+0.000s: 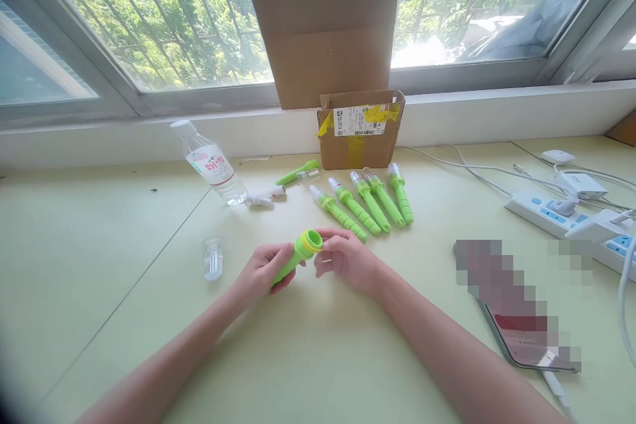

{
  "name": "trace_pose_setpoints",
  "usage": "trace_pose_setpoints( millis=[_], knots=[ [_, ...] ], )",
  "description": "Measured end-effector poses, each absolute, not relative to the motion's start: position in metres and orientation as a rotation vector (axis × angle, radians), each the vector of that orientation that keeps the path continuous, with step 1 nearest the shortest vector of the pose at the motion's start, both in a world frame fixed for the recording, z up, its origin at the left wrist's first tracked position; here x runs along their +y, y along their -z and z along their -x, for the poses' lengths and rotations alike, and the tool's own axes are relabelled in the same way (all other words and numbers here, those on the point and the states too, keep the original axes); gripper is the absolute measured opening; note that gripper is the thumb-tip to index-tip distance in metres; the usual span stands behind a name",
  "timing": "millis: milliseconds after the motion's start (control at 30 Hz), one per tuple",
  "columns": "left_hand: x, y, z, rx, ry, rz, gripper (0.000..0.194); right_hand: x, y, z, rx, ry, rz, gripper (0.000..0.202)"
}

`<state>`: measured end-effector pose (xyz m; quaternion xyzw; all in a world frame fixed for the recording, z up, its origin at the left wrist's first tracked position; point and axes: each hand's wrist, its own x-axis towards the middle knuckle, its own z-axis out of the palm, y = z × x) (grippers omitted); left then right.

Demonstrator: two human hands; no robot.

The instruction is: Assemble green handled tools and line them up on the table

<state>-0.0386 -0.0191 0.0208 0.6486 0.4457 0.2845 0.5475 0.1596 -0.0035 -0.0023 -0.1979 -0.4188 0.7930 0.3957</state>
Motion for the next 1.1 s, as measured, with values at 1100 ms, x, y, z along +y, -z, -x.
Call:
trace_pose_setpoints(
  millis=[1100],
  knots=[
    [-0.027,-0.015,0.024,1.427,-0.801,-1.834,0.045,-0.002,0.008,-0.156,-0.882,-1.957,0.595,0.018]
  ],
)
